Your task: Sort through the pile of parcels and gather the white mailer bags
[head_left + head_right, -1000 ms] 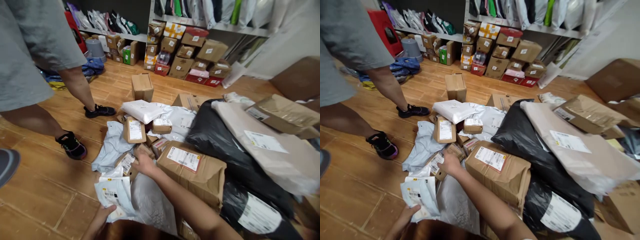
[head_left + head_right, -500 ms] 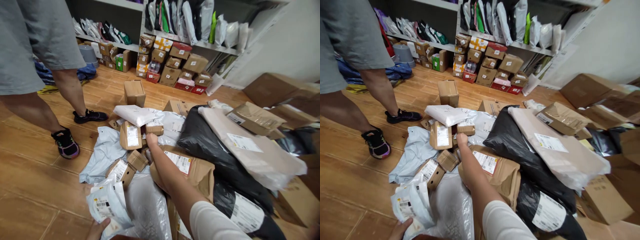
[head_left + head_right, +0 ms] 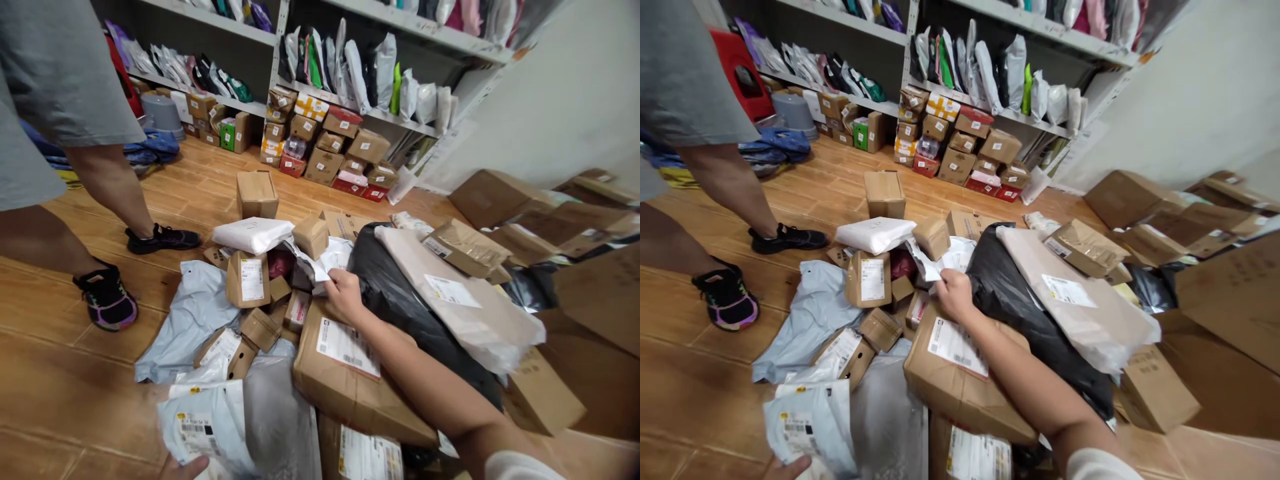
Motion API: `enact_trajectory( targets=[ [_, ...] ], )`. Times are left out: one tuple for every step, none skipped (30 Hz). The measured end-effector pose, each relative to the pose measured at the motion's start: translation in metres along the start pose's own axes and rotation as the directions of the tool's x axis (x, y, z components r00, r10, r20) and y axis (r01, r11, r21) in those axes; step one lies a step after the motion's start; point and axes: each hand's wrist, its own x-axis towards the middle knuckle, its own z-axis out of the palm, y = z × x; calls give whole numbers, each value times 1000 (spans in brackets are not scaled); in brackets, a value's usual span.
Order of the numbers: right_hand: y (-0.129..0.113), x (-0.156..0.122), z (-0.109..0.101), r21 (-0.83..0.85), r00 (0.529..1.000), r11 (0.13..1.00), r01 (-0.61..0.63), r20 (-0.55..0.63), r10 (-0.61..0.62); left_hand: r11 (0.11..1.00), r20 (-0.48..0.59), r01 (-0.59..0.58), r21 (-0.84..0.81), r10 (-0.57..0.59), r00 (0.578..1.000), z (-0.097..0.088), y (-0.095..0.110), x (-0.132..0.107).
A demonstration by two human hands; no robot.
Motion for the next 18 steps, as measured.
enact_trajectory(
  targets=[
    [-5,-7,0,-1,999,999,50,15,-50,1000,4,-19,15,19,1000,8,6,-3],
    [-13,-11,2,1,994,995,102,44,-102,999,-1,-32,25,32,999,16,12,-6],
    [-21,-14,7,3,985,989,149,85,-149,999,-13,-44,28,45,999,25,18,-9],
    [-29,-14,11,4,974,982,187,130,-186,998,-32,-54,24,54,998,33,25,-12],
    [-36,-14,16,4,962,977,214,172,-212,998,-49,-59,15,60,997,39,30,-15],
    [-43,-16,19,2,951,972,235,205,-231,998,-59,-60,4,60,996,45,35,-17],
    [-49,-19,21,0,942,967,254,225,-248,998,-76,-56,-11,55,996,48,39,-19],
    [-54,-26,21,2,934,960,279,233,-272,998,-95,-48,-30,45,994,49,42,-20],
    [-59,-34,19,15,916,944,330,238,-324,998,-112,-32,-53,26,993,49,44,-22],
    [-64,-45,16,42,883,914,404,243,-401,997,-132,-17,-73,7,991,47,46,-23],
    [-68,-55,13,78,837,872,484,248,-487,996,-156,-12,-93,-3,988,45,47,-24],
    [-72,-63,9,115,790,827,550,249,-560,994,-172,-14,-111,-5,985,43,47,-26],
    [-77,-67,5,143,758,795,590,241,-606,992,-181,-20,-123,-2,983,41,48,-27],
    [-81,-64,2,156,754,785,599,218,-619,991,-188,-26,-131,1,982,40,48,-28],
    [-85,-55,-1,153,787,807,571,178,-591,990,-197,-27,-141,-2,980,40,48,-30],
    [-89,-39,-2,140,845,852,505,120,-521,988,-202,-25,-150,-6,979,40,48,-31],
    [-93,-17,-4,129,898,895,427,56,-437,988,-204,-19,-154,-13,979,40,48,-32],
    [-97,8,-5,132,941,933,336,-11,-337,989,-205,-21,-147,-9,979,39,47,-32]
  ],
)
